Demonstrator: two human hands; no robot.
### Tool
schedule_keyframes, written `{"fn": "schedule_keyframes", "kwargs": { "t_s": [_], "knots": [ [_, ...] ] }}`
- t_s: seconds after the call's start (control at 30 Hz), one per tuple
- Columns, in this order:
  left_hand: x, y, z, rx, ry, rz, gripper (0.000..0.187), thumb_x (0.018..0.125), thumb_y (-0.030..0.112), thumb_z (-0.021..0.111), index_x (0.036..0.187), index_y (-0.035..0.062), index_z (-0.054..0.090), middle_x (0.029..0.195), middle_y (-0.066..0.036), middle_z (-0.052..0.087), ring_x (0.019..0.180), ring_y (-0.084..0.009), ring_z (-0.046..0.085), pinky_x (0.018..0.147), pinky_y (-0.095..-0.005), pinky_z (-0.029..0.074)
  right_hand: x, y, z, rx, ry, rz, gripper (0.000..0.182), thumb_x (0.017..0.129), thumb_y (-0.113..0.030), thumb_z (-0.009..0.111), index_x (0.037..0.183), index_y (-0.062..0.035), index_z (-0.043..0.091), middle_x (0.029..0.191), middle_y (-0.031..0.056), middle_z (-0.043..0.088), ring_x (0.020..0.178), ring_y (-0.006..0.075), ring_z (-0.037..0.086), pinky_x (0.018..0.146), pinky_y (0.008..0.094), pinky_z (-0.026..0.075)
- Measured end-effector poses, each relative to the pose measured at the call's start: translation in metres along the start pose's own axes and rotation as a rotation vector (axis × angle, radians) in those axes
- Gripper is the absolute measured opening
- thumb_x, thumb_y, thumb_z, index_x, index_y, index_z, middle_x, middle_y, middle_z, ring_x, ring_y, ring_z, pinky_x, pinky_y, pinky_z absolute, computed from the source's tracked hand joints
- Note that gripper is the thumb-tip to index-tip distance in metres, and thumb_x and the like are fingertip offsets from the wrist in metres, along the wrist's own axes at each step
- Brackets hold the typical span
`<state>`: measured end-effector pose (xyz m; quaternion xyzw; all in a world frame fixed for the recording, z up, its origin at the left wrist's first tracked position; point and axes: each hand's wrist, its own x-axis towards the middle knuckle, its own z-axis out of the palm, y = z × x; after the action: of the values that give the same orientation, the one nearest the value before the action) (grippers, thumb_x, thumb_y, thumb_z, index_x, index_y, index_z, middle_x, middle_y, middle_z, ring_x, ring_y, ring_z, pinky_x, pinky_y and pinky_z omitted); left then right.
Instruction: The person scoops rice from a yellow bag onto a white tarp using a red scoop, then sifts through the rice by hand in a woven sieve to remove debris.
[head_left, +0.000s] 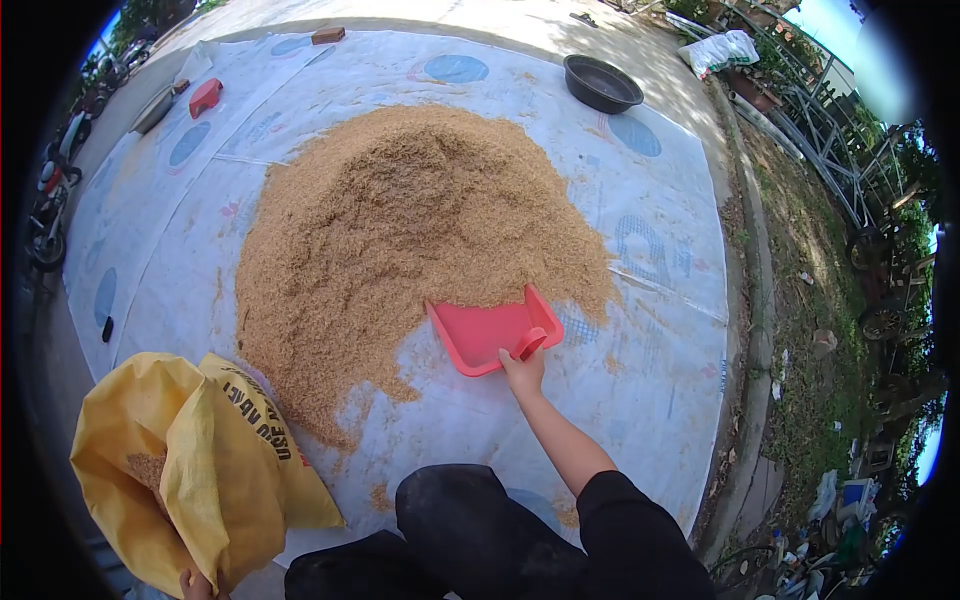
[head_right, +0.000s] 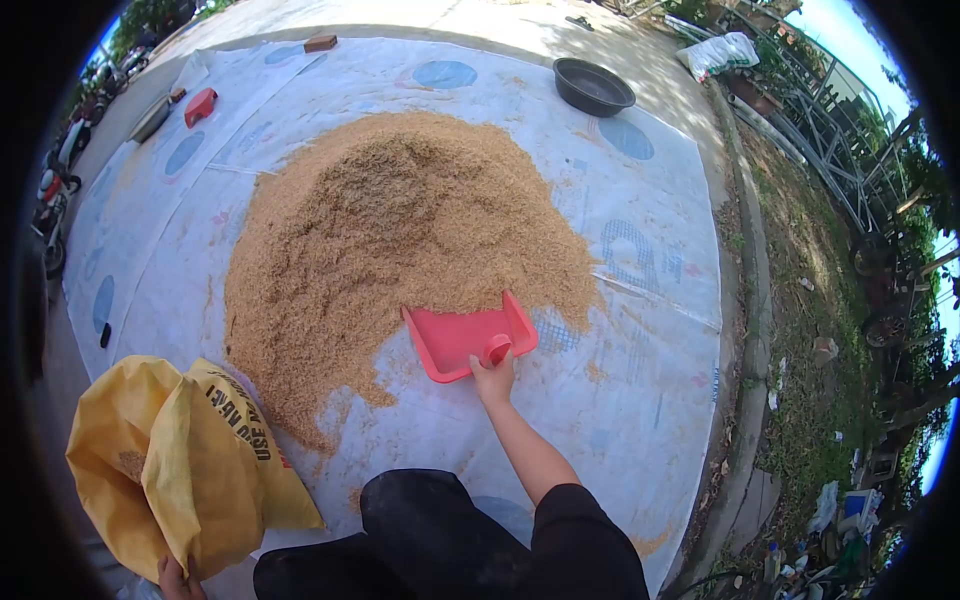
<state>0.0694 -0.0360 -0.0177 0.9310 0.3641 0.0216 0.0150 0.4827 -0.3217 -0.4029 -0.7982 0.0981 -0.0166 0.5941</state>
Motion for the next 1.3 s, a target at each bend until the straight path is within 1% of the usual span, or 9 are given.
{"fn": "schedule_keyframes", "kwargs": {
  "t_s": [0.23,0.53,0.63,0.73,0.8,0.87,1.0,1.13,1.3],
  "knots": [
    [0.002,0.002,-0.001,0.011,0.018,-0.013,0.032,0.07,-0.001,0.052,0.101,-0.0011,0.059,0.092,-0.028,0.056,0.086,-0.0446,0.051,0.078,-0.0452,0.042,-0.054,0.003,-0.044,0.073,-0.006,-0.071,0.046,0.068,-0.014,0.073,0.102,-0.0013,0.046,0.094,0.0145,0.06,0.087,0.0254,0.06,0.077,0.0338,0.047],
    [0.007,0.004,-0.001,0.038,-0.051,-0.064,0.032,0.069,-0.002,0.051,0.1,-0.0002,0.059,0.085,-0.026,0.055,0.08,-0.0439,0.051,0.071,-0.0459,0.041,-0.013,-0.029,0.021,-0.12,0.093,-0.025,0.045,0.068,-0.015,0.073,0.102,-0.0005,0.046,0.094,0.0147,0.06,0.087,0.026,0.06,0.077,0.0337,0.046],
    [0.008,0.003,0.0,-0.051,-0.008,-0.037,0.031,0.068,-0.002,0.051,0.098,-0.0006,0.059,0.082,-0.026,0.055,0.077,-0.0443,0.05,0.069,-0.0456,0.041,-0.026,-0.018,0.013,0.062,0.09,-0.079,0.045,0.068,-0.015,0.073,0.102,0.0001,0.046,0.092,0.0147,0.06,0.085,0.025,0.06,0.077,0.0335,0.046],
    [0.008,-0.012,0.008,0.002,-0.146,-0.136,0.035,0.073,0.003,0.054,0.107,0.0042,0.058,0.098,-0.025,0.056,0.091,-0.0418,0.051,0.079,-0.0431,0.042,-0.046,0.0,-0.016,-0.011,-0.025,-0.055,0.043,0.07,-0.01,0.072,0.103,-0.0011,0.046,0.091,0.0096,0.057,0.083,0.0184,0.058,0.074,0.0321,0.047],
    [0.008,-0.011,0.026,-0.136,0.135,-0.023,0.018,0.068,-0.002,0.054,0.084,-0.0014,0.059,0.071,-0.021,0.055,0.073,-0.0397,0.051,0.069,-0.0411,0.042,-0.047,0.023,-0.023,-0.021,-0.058,-0.098,0.042,0.071,-0.009,0.072,0.103,-0.0012,0.045,0.092,0.0094,0.057,0.082,0.0178,0.058,0.071,0.0315,0.048],
    [0.007,-0.005,0.029,-0.125,0.111,-0.059,0.015,0.068,-0.004,0.054,0.082,-0.0005,0.058,0.062,-0.018,0.048,0.064,-0.0348,0.05,0.093,-0.0481,0.036,-0.038,0.038,-0.021,-0.034,-0.132,-0.161,0.042,0.071,-0.008,0.071,0.102,-0.0014,0.044,0.092,0.0091,0.056,0.08,0.0173,0.057,0.069,0.031,0.049],
    [0.01,0.013,0.017,-0.123,0.08,-0.112,0.009,0.069,-0.002,0.056,0.078,0.0005,0.057,0.062,-0.018,0.049,0.064,-0.0352,0.05,0.092,-0.0473,0.038,-0.026,0.043,-0.012,0.157,-0.123,-0.16,0.039,0.075,0.002,0.063,0.106,-0.0016,0.041,0.098,0.0107,0.053,0.083,0.0189,0.057,0.06,0.0276,0.053],
    [0.005,0.007,0.011,-0.097,0.067,-0.171,0.009,0.069,0.001,0.059,0.078,0.0027,0.059,0.061,-0.016,0.051,0.063,-0.0334,0.052,0.092,-0.0471,0.037,-0.036,0.008,-0.023,0.302,-0.239,0.146,0.043,0.076,0.004,0.061,0.112,-0.0026,0.039,0.104,0.0116,0.052,0.088,0.0223,0.058,0.06,0.0322,0.056],
    [-0.003,0.0,-0.003,-0.16,0.056,-0.155,0.018,0.068,0.016,0.07,0.079,0.0062,0.062,0.063,-0.01,0.056,0.066,-0.0282,0.055,0.094,-0.048,0.035,-0.056,-0.009,-0.052,0.343,-0.237,0.23,0.041,0.077,0.002,0.059,0.11,-0.0087,0.037,0.107,0.0094,0.049,0.088,0.0227,0.058,0.062,0.034,0.056]
  ]
}}
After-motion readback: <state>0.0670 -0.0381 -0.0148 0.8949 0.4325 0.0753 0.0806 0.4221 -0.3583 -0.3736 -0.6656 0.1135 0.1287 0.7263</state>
